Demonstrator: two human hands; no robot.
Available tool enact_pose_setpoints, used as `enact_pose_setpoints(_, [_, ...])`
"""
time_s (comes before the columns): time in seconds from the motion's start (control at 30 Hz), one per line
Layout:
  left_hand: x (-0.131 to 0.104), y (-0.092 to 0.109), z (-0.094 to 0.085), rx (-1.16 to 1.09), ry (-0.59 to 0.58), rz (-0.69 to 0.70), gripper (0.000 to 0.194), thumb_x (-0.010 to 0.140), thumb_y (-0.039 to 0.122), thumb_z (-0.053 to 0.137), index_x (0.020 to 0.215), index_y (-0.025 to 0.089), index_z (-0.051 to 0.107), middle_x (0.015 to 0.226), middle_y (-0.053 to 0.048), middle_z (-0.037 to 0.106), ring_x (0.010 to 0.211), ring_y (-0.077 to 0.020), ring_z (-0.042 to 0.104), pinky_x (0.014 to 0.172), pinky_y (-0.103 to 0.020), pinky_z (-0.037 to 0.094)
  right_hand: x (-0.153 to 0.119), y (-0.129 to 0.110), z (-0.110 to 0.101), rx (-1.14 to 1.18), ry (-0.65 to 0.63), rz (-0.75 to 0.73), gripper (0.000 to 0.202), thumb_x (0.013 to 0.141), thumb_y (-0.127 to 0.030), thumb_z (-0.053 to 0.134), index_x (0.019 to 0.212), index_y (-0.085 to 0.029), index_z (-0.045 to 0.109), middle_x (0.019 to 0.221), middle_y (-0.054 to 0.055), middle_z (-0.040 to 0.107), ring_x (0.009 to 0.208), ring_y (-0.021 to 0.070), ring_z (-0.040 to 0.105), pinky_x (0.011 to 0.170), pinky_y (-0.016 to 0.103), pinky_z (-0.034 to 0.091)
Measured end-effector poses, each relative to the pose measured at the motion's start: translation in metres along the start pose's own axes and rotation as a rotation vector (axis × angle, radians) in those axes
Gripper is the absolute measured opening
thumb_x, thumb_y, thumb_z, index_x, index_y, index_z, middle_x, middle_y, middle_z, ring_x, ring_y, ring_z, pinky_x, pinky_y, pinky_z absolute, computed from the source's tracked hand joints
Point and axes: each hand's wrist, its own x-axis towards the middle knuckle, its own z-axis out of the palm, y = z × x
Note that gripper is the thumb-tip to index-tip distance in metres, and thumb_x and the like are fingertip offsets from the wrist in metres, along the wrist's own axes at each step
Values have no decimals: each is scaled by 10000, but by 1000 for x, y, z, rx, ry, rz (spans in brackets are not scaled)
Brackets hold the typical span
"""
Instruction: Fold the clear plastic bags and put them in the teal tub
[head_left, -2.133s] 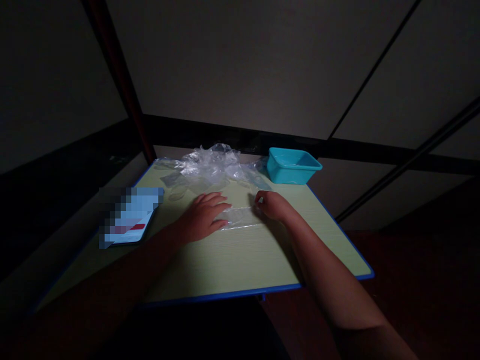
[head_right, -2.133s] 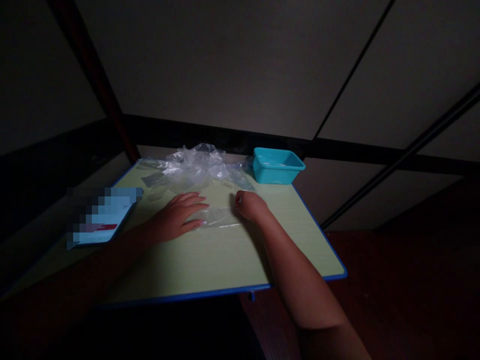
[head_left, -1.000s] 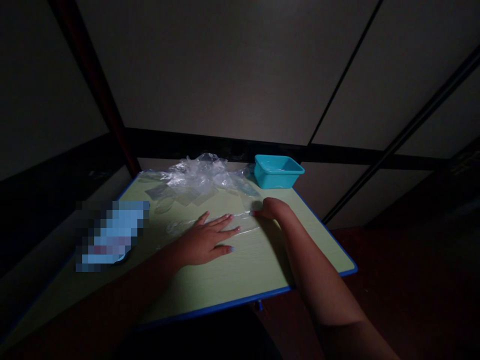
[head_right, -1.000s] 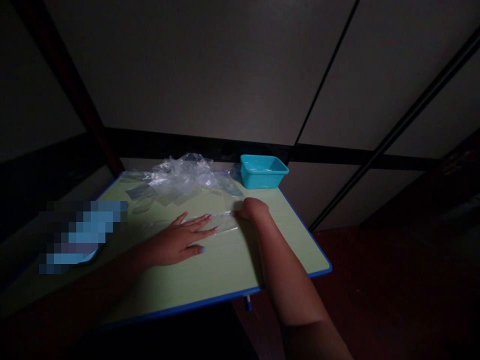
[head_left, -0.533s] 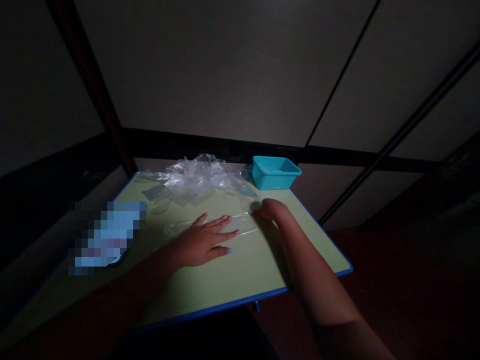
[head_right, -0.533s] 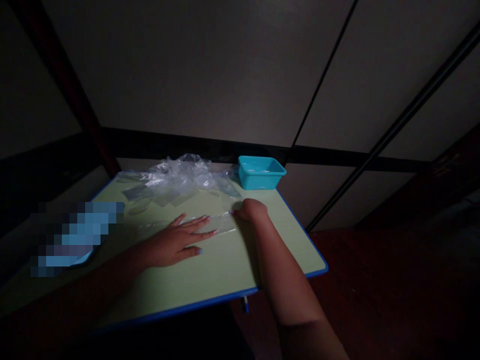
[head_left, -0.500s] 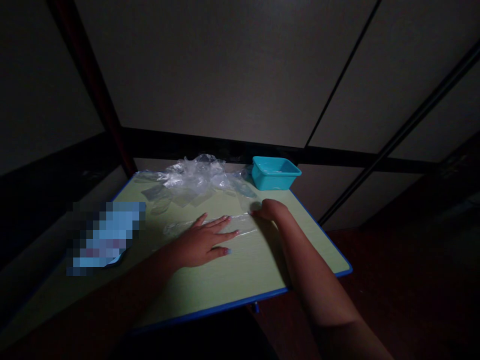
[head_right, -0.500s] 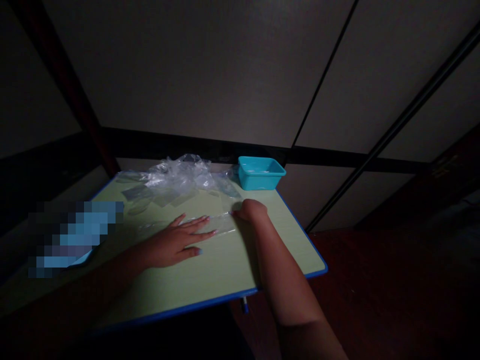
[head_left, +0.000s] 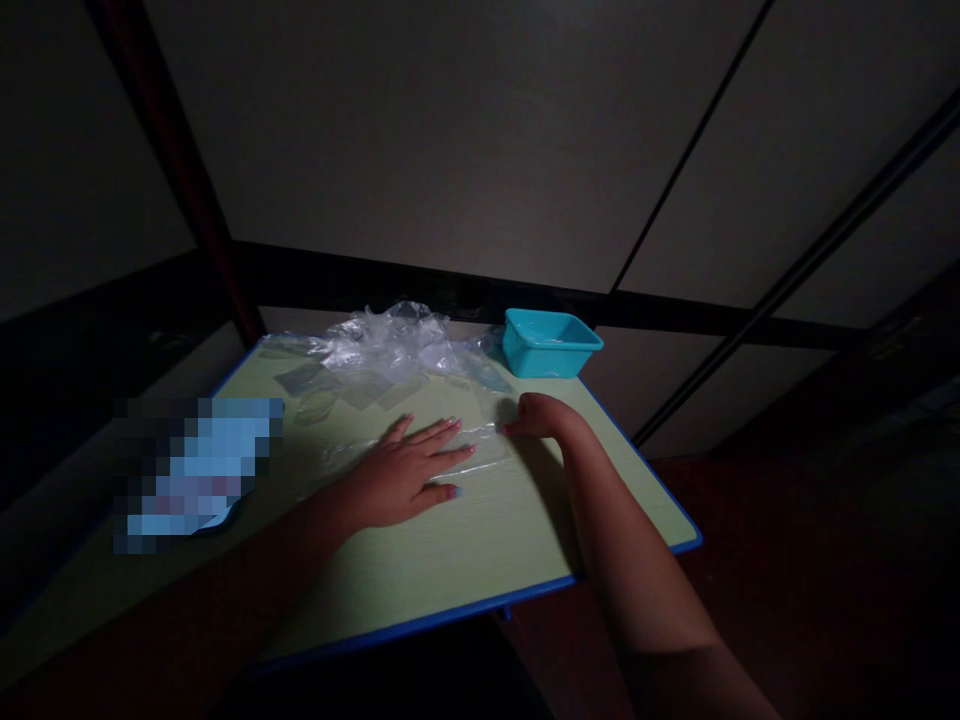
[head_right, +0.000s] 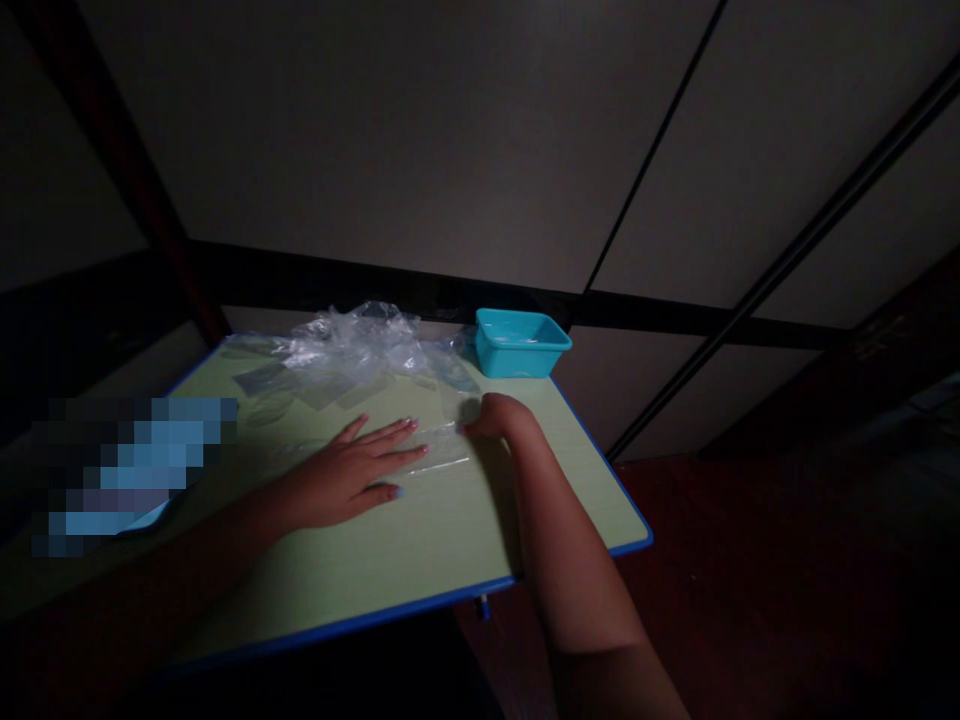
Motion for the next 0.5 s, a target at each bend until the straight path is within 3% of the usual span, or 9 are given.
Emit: enact_pose_setpoints(0.5, [5, 4, -4, -58, -105, 26, 519, 902, 534, 428, 1398, 427, 319, 1533, -66, 197, 1404, -281, 215, 1080, -603, 98, 2, 0, 2, -10, 25, -13, 449, 729, -483, 678, 999, -125, 690, 978, 126, 710, 842, 225, 659, 616, 237, 424])
